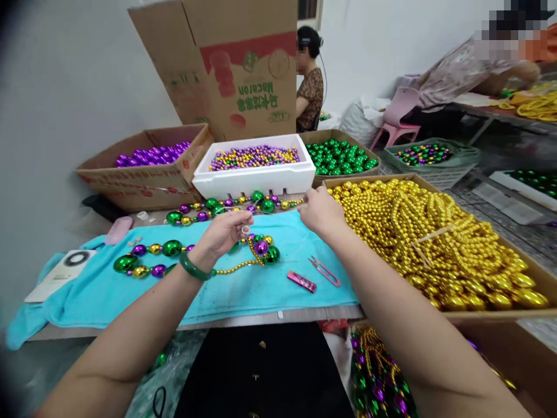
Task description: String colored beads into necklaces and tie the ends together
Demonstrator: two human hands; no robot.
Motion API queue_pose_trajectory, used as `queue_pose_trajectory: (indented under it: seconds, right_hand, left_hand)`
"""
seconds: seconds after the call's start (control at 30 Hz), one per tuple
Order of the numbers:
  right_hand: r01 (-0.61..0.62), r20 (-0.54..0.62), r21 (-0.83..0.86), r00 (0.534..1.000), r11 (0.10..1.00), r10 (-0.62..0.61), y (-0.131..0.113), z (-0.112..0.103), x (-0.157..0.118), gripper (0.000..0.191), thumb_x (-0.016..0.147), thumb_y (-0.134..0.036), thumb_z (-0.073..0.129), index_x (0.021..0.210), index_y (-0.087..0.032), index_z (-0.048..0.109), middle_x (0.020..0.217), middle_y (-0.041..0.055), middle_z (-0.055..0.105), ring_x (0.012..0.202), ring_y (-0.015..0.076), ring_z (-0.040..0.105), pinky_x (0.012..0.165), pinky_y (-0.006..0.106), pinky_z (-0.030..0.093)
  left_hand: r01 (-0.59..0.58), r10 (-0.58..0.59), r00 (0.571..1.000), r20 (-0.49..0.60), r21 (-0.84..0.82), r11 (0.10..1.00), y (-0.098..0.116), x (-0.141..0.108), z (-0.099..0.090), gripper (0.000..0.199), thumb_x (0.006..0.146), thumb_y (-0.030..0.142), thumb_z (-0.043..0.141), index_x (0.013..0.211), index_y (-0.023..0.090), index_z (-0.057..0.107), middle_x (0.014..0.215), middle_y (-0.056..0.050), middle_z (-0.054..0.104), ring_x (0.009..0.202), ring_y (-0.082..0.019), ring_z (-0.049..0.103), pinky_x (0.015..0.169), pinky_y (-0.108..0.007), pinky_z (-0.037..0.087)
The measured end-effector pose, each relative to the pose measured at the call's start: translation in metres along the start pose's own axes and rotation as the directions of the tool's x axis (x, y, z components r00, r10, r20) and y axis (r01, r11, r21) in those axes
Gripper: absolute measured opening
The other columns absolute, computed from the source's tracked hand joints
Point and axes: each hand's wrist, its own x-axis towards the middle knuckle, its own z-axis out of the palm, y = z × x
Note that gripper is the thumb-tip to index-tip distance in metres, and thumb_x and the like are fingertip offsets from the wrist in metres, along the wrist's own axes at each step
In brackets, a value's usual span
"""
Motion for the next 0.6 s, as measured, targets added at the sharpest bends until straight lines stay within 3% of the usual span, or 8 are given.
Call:
queue_pose_trajectory:
  seconds: [0.1,0.17,0.23,0.37,0.5,0.6]
  right_hand:
    - [-0.045,0.196,-0.115,0.978,0.992,0.067,0.016,0.021,-0.034,0.025,0.081,-0.033,0.050,0.095,-0.019,0.065,0.103,0.0119,0.064,0.093,0.0260,0.060,0.073,0.033,0.044]
    - [-0.077,0.347,-0.172,0.928,0.982,0.134,0.030,0.040,-0.057,0.024,0.082,-0.032,0.049,0.092,-0.019,0.065,0.098,0.0125,0.066,0.091,0.0273,0.061,0.069,0.033,0.044]
    - [-0.102,0.421,-0.196,0.889,0.975,0.177,0.044,0.060,-0.076,0.027,0.083,-0.033,0.047,0.097,-0.016,0.063,0.101,0.0148,0.066,0.093,0.0296,0.061,0.068,0.034,0.043]
    - [-0.165,0.406,-0.177,0.886,0.970,0.225,0.064,0.092,-0.094,0.027,0.082,-0.031,0.048,0.099,-0.014,0.061,0.104,0.0176,0.064,0.095,0.0307,0.060,0.068,0.035,0.042]
    - [-0.182,0.383,-0.066,0.903,0.981,0.194,0.074,0.101,-0.096,0.013,0.077,-0.028,0.053,0.076,-0.017,0.057,0.092,0.0152,0.064,0.086,0.0279,0.061,0.064,0.033,0.041]
    - [-0.191,0.296,0.249,0.948,0.949,0.113,0.067,0.095,-0.100,0.008,0.076,-0.025,0.050,0.071,-0.019,0.048,0.072,0.0074,0.060,0.069,0.0203,0.058,0.059,0.029,0.040]
  left_hand:
    - [-0.009,0.009,1.000,0.000,0.023,1.000,-0.001,-0.001,-0.003,0.022,0.063,0.027,0.074,0.073,0.011,0.062,0.067,-0.001,0.060,0.050,-0.005,0.051,0.043,-0.017,0.036]
    - [-0.013,0.013,1.000,0.009,0.039,0.999,-0.001,-0.001,-0.005,0.022,0.064,0.028,0.074,0.073,0.012,0.062,0.068,-0.001,0.060,0.050,-0.005,0.051,0.044,-0.017,0.037]
    - [-0.012,0.011,1.000,0.011,0.056,0.998,-0.002,-0.003,-0.005,0.022,0.065,0.028,0.073,0.074,0.012,0.062,0.068,-0.001,0.060,0.050,-0.005,0.051,0.044,-0.017,0.037]
    - [0.012,-0.014,1.000,0.026,0.082,0.997,-0.003,-0.005,-0.004,0.023,0.066,0.030,0.072,0.076,0.012,0.061,0.069,-0.001,0.060,0.052,-0.005,0.051,0.045,-0.017,0.036]
    - [-0.002,-0.002,0.999,0.040,0.100,0.995,-0.003,-0.005,-0.003,0.023,0.067,0.030,0.071,0.076,0.011,0.061,0.070,-0.001,0.060,0.052,-0.005,0.051,0.046,-0.017,0.035]
    - [-0.005,0.002,1.000,0.025,0.110,0.994,-0.002,-0.006,-0.004,0.023,0.067,0.031,0.072,0.076,0.012,0.061,0.070,-0.001,0.060,0.052,-0.005,0.050,0.047,-0.018,0.036]
